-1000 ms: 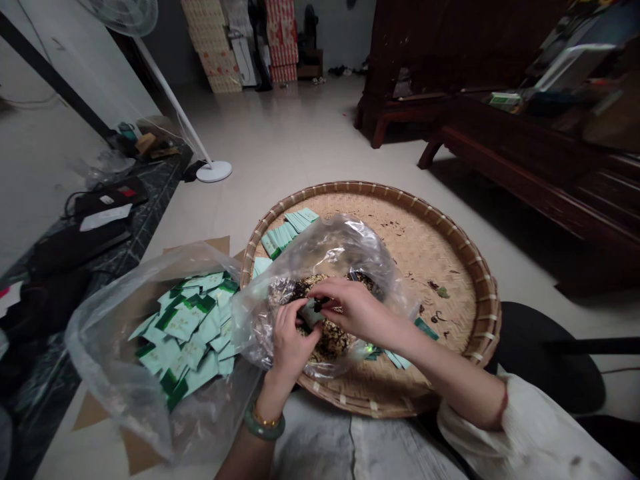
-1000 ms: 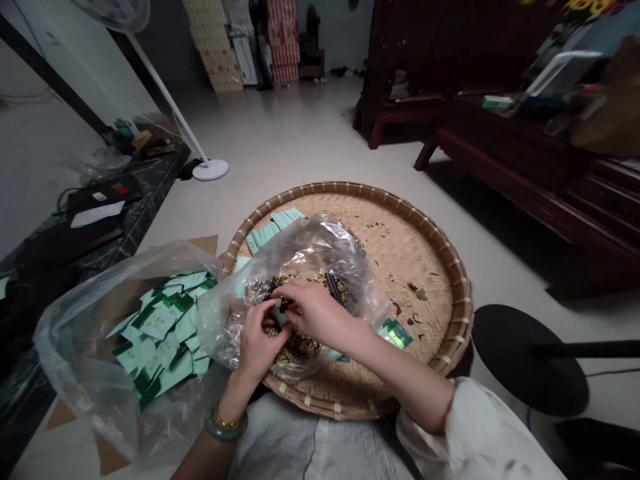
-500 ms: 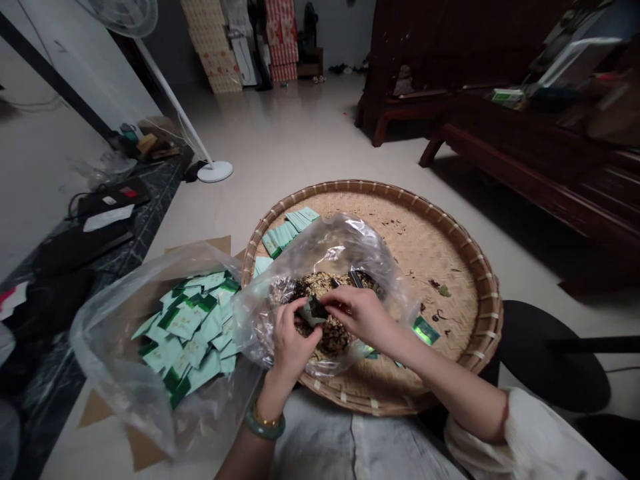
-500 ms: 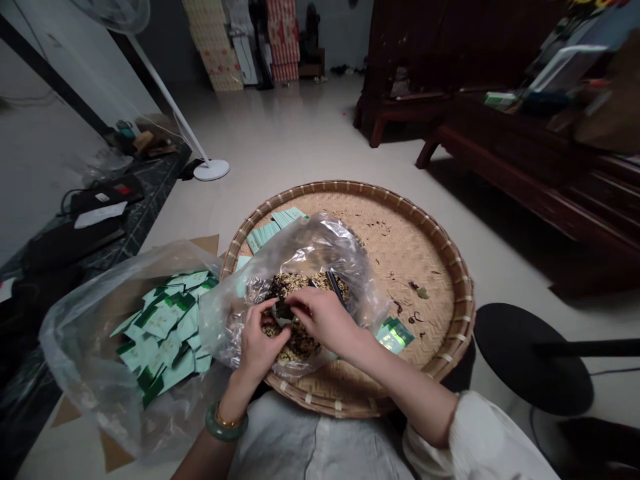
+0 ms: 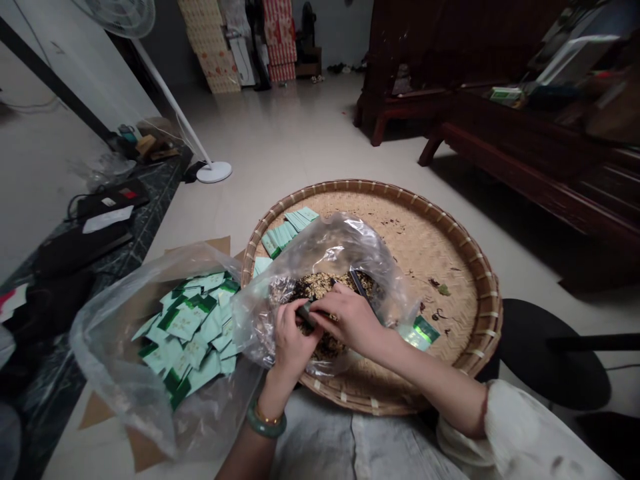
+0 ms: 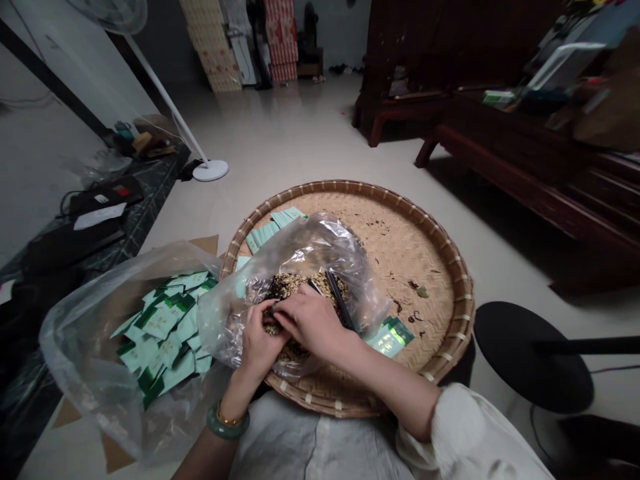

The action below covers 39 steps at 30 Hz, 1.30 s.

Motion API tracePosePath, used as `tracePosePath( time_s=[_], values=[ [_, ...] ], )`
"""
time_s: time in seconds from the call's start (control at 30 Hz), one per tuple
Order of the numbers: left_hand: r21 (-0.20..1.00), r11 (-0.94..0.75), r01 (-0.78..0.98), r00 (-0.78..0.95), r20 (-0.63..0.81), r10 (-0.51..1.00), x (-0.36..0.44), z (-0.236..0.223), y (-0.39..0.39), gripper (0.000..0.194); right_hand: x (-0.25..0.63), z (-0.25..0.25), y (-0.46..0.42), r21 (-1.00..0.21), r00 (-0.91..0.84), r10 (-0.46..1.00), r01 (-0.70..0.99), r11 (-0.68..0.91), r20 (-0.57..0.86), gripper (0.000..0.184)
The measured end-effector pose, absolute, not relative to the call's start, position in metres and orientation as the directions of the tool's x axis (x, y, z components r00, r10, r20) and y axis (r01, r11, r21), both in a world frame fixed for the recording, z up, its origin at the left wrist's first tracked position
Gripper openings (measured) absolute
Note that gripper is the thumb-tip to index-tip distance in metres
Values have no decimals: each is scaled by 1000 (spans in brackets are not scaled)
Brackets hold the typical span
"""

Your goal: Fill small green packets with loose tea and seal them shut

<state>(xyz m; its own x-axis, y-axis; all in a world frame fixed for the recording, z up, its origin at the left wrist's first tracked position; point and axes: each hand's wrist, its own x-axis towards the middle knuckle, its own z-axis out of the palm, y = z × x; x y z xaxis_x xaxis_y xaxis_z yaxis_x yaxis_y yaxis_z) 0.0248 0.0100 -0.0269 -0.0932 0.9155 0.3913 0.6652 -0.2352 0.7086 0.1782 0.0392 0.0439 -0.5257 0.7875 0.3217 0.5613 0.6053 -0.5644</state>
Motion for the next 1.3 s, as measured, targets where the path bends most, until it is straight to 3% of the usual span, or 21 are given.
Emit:
tracePosePath(
  time_s=[0.13, 0.47, 0.57, 0.67, 0.73, 0.83, 1.0, 1.1, 1.2, 1.23, 1.3],
  values=[
    [713, -230, 662, -107, 393, 913, 25, -29, 11, 40, 181, 41, 41, -638, -434, 839, 554, 535, 327, 15],
    [747, -182, 639, -123, 333, 935, 25, -28, 10, 43, 188, 36, 34, -469, -537, 785, 632, 618, 311, 23],
    [841, -109, 530, -142, 215, 966, 23, -22, 12, 49, 195, 35, 41, -561, -488, 820, 605, 565, 300, 20],
    [971, 10, 240, -34, -2, 999, 16, -17, 16, 59, 205, 38, 51, -722, -380, 882, 524, 452, 277, 19],
    [988, 138, 71, 55, -142, 988, 10, -15, 18, 55, 212, 40, 57, -807, -355, 914, 473, 355, 195, 21],
    [961, 275, -3, 120, -273, 954, 2, -14, 19, 41, 220, 39, 61, -901, -372, 925, 374, 219, 71, 23],
    [949, 313, -22, 130, -308, 943, 1, -14, 19, 31, 225, 37, 63, -970, -346, 938, 229, 87, 2, 18],
    [948, 316, -43, 77, -313, 947, 5, -16, 18, 28, 222, 32, 61, -992, -213, 977, 118, 42, 16, 16],
    [945, 322, -60, 31, -321, 947, 14, -18, 15, 28, 214, 21, 53, -997, -116, 993, 81, -1, -11, 48],
    [946, 322, -48, 29, -320, 947, 17, -18, 13, 28, 211, 18, 50, -995, -120, 992, 95, -20, -32, 51],
    [948, 317, -11, 48, -316, 948, 23, -16, 12, 29, 205, 12, 44, -992, -121, 992, 125, -25, -41, 37]
  ],
)
